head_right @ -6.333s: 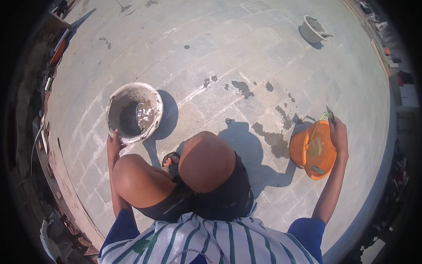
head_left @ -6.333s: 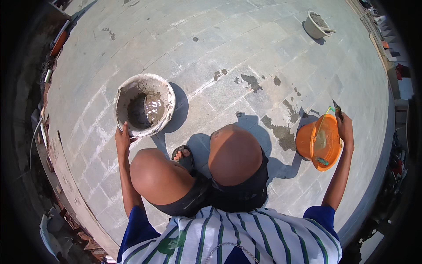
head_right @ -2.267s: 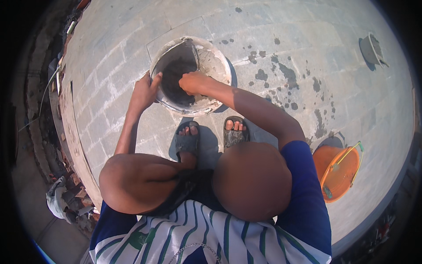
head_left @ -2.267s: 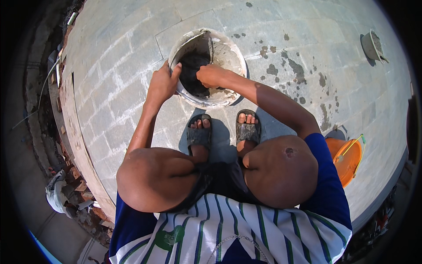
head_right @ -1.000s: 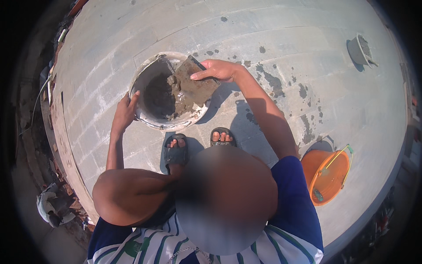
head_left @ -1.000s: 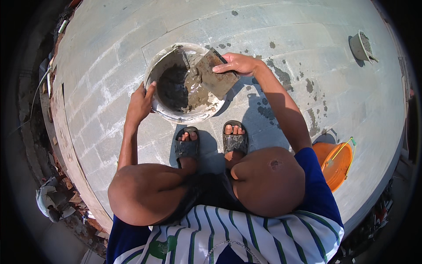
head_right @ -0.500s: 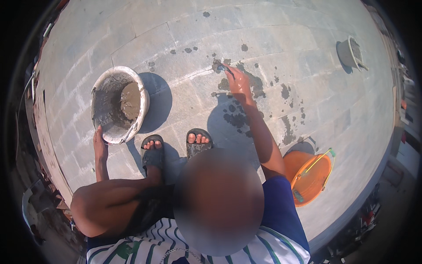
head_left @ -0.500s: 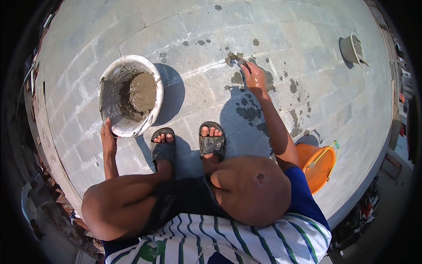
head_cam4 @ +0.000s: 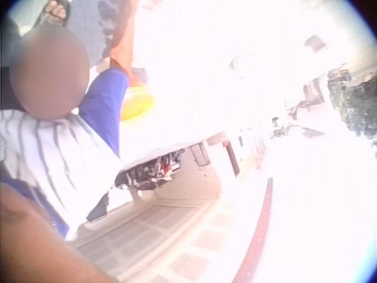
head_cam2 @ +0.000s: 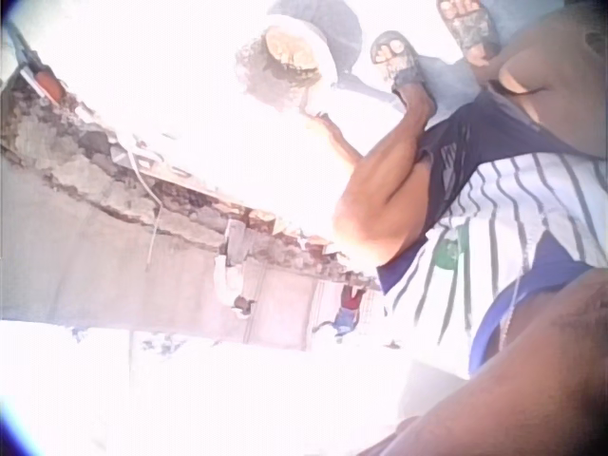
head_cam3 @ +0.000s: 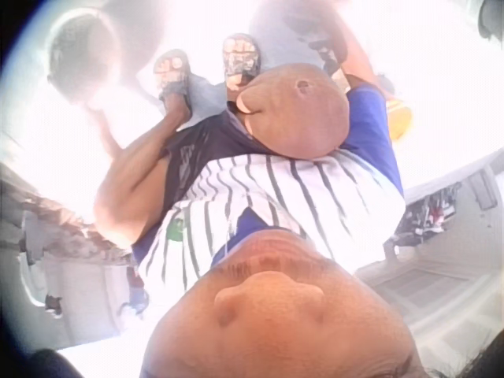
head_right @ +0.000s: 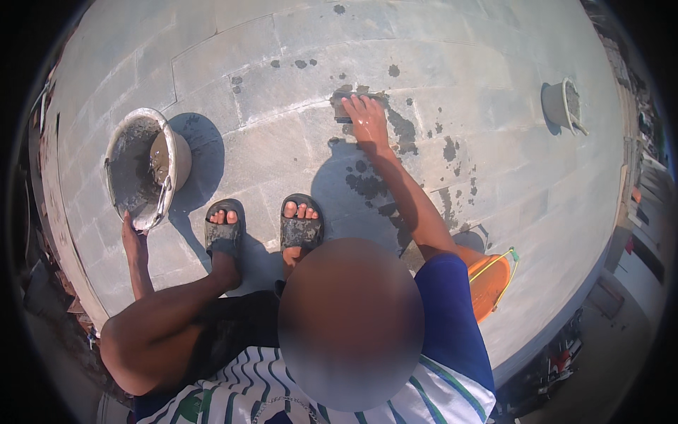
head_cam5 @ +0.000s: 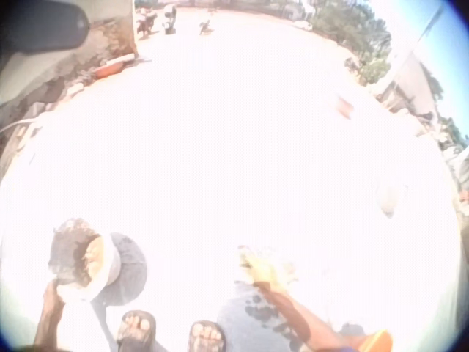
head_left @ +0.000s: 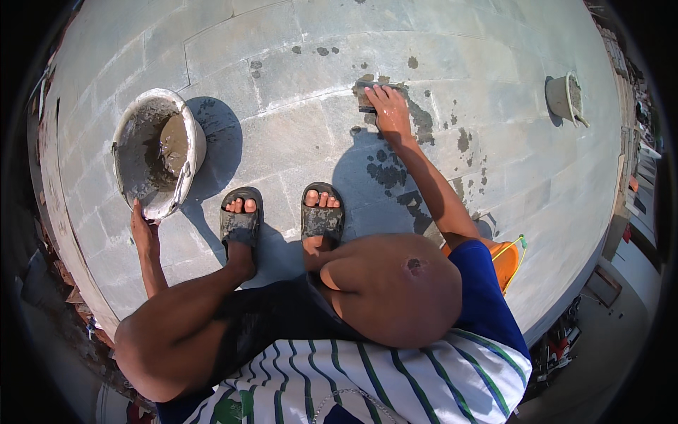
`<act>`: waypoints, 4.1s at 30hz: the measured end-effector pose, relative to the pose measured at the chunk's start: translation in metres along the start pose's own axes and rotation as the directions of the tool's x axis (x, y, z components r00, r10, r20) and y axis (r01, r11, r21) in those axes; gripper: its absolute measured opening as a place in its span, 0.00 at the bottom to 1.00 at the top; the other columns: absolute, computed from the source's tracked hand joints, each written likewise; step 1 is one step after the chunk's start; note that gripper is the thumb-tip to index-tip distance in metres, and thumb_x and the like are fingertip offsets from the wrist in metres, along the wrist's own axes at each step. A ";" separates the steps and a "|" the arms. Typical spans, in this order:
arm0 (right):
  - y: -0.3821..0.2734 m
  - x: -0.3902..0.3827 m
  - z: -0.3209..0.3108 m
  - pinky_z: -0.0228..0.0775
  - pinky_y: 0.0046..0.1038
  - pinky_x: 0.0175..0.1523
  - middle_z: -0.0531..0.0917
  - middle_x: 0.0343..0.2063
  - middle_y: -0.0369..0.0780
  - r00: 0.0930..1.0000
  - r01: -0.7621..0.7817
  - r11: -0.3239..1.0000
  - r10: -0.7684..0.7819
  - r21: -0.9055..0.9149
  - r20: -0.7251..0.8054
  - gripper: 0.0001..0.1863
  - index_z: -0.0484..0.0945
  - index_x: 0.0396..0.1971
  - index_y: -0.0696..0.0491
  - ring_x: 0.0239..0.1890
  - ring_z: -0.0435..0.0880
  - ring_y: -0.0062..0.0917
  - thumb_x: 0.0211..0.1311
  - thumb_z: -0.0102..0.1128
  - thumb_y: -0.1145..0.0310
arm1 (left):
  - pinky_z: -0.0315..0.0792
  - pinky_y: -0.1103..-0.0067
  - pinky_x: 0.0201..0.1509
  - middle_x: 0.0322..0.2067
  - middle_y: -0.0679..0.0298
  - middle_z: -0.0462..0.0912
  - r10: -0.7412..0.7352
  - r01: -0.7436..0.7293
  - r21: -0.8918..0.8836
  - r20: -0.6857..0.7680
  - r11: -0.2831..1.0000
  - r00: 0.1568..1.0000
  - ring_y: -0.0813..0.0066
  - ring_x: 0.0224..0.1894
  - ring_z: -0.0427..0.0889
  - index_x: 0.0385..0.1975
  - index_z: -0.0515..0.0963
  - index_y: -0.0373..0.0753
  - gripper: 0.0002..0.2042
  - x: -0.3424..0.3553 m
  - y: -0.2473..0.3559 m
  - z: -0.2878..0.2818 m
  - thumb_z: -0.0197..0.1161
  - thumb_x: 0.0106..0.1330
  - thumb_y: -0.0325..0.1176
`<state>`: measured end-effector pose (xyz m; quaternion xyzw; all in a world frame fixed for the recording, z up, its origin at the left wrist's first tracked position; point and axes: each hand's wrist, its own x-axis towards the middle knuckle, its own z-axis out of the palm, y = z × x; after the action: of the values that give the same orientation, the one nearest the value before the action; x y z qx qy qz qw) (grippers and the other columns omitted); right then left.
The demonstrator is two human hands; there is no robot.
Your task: The person carries a bucket of grout and a trowel to a tiled floor area, then repeatedly scoops grout from the bucket and spreads it into the gaps between floor tiles. The person works on multiple sections of the tiled surface, smoothing the grout with the trowel.
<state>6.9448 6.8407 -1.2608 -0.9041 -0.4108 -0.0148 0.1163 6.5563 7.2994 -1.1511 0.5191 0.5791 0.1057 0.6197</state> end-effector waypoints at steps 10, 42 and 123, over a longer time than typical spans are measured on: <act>-0.012 0.014 0.003 0.64 0.39 0.58 0.76 0.51 0.43 0.994 -0.107 0.991 0.103 -0.083 -0.044 0.27 0.71 0.54 0.50 0.54 0.73 0.37 0.49 0.51 0.81 | 0.72 0.79 0.41 0.41 0.65 0.78 -0.009 0.008 -0.027 -0.035 1.000 0.999 0.78 0.40 0.78 0.48 0.71 0.37 0.20 0.002 0.001 -0.005 0.49 0.70 0.47; -0.026 0.053 -0.041 0.73 0.42 0.46 0.79 0.45 0.45 0.790 -0.613 0.786 0.606 0.082 0.094 0.19 0.74 0.48 0.51 0.44 0.81 0.40 0.56 0.47 0.78 | 0.73 0.74 0.46 0.46 0.57 0.75 0.003 -0.006 0.062 0.063 0.998 0.998 0.70 0.45 0.78 0.51 0.69 0.31 0.24 0.037 0.004 -0.027 0.47 0.70 0.49; -0.130 0.052 -0.050 0.71 0.26 0.46 0.80 0.39 0.41 0.622 -0.699 -0.085 0.416 0.710 0.663 0.16 0.71 0.47 0.60 0.39 0.79 0.23 0.60 0.56 0.71 | 0.71 0.84 0.34 0.32 0.65 0.78 0.577 -0.711 0.153 0.480 0.686 0.661 0.83 0.29 0.75 0.56 0.70 0.36 0.18 -0.052 0.090 0.069 0.58 0.66 0.29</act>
<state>6.8855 6.9502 -1.1799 -0.7055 0.0825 0.3934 0.5837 6.6398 7.2645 -1.0651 0.7975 0.2251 0.1168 0.5475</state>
